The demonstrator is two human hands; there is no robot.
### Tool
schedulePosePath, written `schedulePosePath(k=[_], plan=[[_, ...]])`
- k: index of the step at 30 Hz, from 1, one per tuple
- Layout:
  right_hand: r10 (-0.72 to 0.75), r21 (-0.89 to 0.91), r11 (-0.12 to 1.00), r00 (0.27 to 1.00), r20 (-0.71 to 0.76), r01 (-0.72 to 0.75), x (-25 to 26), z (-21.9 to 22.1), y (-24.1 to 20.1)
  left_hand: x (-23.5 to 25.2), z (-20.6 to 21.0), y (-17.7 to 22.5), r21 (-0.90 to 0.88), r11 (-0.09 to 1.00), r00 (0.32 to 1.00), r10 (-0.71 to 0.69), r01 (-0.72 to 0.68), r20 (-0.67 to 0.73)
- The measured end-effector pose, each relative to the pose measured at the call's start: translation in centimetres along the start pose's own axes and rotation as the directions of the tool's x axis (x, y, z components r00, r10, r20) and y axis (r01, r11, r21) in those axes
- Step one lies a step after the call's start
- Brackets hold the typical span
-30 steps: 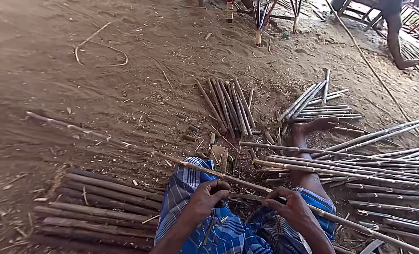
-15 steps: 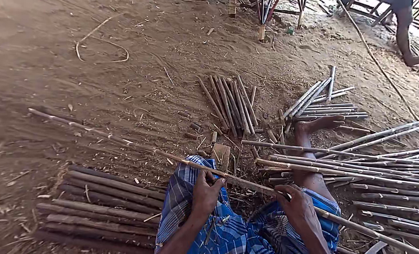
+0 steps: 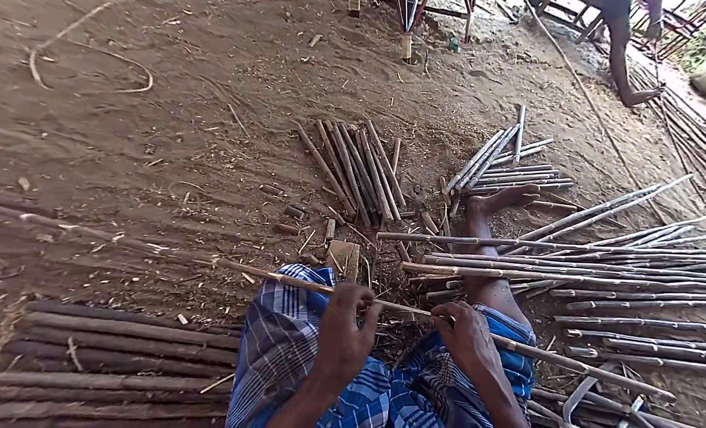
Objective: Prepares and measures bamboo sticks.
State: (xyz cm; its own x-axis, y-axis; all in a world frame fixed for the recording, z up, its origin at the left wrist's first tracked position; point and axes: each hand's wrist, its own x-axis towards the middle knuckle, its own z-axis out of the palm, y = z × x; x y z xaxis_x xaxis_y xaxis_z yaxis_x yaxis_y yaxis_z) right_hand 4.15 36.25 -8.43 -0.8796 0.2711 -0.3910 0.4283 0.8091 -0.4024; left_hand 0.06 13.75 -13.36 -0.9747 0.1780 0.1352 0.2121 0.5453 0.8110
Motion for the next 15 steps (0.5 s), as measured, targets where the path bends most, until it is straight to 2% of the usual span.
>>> schedulePosePath(k=[2,4,6,9,12,15], plan=[[-0.003,-0.006,1.0,1.0,0.005,0.003,-0.1,0.1,-0.1,0.7,1.4,1.2,0.046,0.973,0.953,0.213,-0.228,0.214],[0.0,-0.016,1.0,1.0,0.013,0.001,0.0,0.1,-0.3,1.6,3.0,1.1,0.131,0.916,0.883,0.317,-0.38,0.348],[-0.006,-0.018,1.0,1.0,0.02,0.007,0.1,0.1,-0.3,2.0,4.0,0.6,0.182,0.867,0.85,0.377,-0.464,0.369],[-0.017,-0.006,1.0,1.0,0.011,0.017,0.0,0.2,-0.1,1.7,4.3,0.0,0.194,0.804,0.811,0.491,-0.563,0.318],[-0.036,-0.003,0.999,0.999,-0.002,0.036,-0.2,0.5,-0.3,1.2,3.4,0.5,0.191,0.813,0.812,0.468,-0.551,0.348],[-0.037,0.006,0.999,0.999,0.0,0.037,-0.2,0.5,-0.2,1.9,2.1,1.0,0.133,0.91,0.855,0.307,-0.393,0.419]])
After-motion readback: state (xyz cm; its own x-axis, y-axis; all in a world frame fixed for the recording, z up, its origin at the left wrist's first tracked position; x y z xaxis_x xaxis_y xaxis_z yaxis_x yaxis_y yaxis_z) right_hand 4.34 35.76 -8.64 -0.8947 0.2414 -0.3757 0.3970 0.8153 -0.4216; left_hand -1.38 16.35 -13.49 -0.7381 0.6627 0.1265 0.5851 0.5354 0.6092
